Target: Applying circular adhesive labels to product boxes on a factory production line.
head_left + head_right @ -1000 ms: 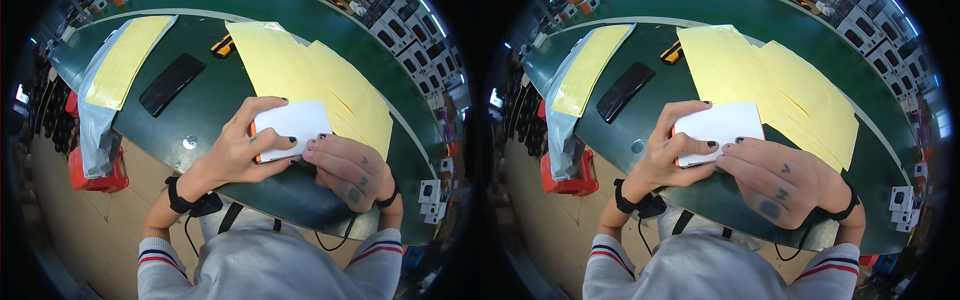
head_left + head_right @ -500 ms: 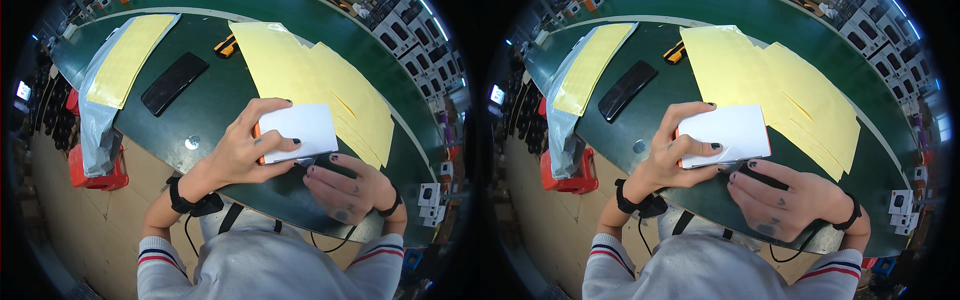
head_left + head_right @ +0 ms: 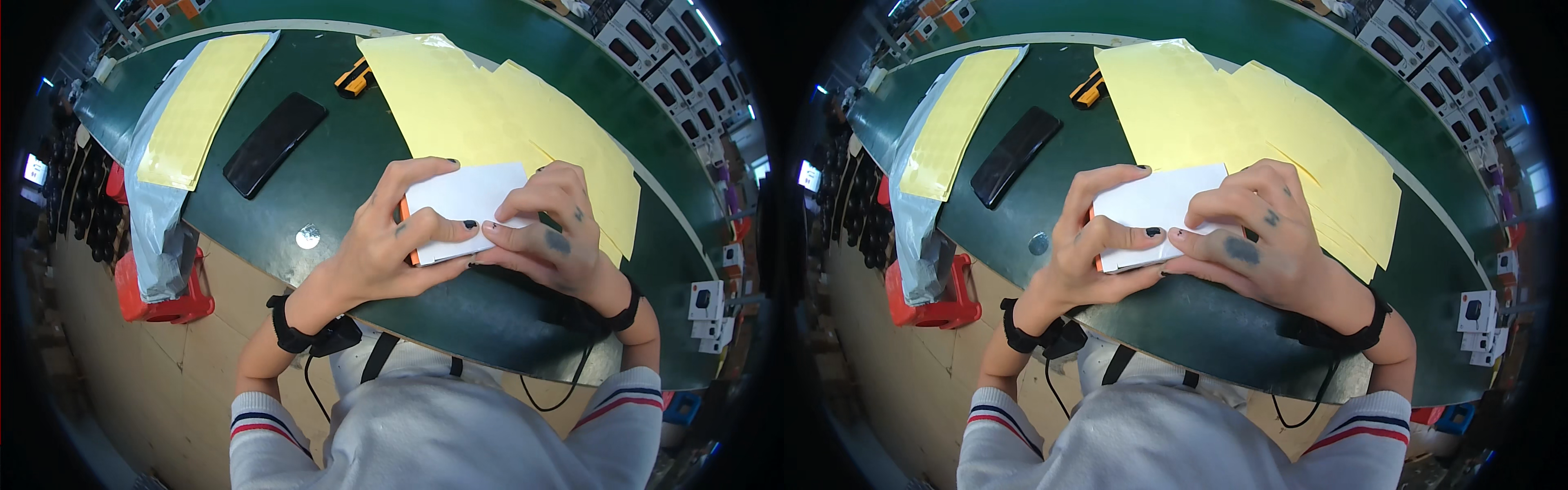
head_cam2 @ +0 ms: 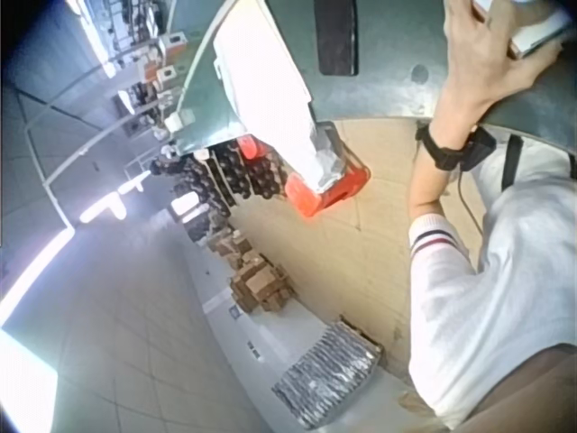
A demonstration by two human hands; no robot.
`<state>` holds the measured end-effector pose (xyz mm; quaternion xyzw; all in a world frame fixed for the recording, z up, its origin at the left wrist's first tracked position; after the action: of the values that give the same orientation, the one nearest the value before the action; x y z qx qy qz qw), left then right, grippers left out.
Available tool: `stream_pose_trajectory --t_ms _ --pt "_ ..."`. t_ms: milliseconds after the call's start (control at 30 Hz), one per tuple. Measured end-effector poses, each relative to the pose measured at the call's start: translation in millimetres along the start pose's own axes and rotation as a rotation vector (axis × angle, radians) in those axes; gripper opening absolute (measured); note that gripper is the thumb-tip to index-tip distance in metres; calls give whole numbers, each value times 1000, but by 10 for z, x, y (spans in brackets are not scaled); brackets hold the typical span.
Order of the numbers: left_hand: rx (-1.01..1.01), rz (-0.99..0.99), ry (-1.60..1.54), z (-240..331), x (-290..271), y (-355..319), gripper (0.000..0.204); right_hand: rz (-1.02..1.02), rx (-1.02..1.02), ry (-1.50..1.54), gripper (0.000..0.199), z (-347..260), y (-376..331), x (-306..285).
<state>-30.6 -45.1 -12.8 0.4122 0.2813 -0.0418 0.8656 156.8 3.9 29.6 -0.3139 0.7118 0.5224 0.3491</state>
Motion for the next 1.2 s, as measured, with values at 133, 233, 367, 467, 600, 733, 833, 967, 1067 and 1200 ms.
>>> stream_pose_trajectory --t_ms 133,233,367,467,600,733,833,967,1067,1200 --pt "14 -32 -1 0 -12 10 36 -75 -31 -162 34 51 -100 -84" --pt "-15 -40 -6 22 -17 8 39 -164 93 -109 53 114 -176 -149" --pt "-86 -50 -24 64 -20 31 41 -174 275 211 81 163 -192 -147" --pt "-68 -57 3 107 -24 92 48 -225 270 368 76 166 -114 -34" --pt "-147 -155 72 132 -146 198 67 -180 337 359 74 82 -186 -74" --pt "-278 -333 177 96 -266 317 81 -81 454 114 63 -98 -657 -448" --pt "-301 -610 364 -1 -172 403 82 -46 672 2 59 -366 -1193 -645" --pt "-385 -935 580 -274 53 487 78 315 910 -272 57 -568 -1900 -912" --pt "-362 -946 544 -447 190 543 69 434 1152 -441 53 -508 -2562 -1138" --pt "-313 -897 434 -542 205 581 52 482 1287 -803 60 -118 -3432 -1753"
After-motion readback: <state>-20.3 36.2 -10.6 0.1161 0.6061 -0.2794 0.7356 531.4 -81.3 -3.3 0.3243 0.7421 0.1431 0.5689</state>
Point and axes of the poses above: each hand's wrist, its own y-axis towards the middle knuckle, its own x-axis out of the palm, z = x × y, the point moved 2 cm from there along y, towards the middle knuckle, and after that the axes turned 7 degrees about -z, right-handed, at the moved point
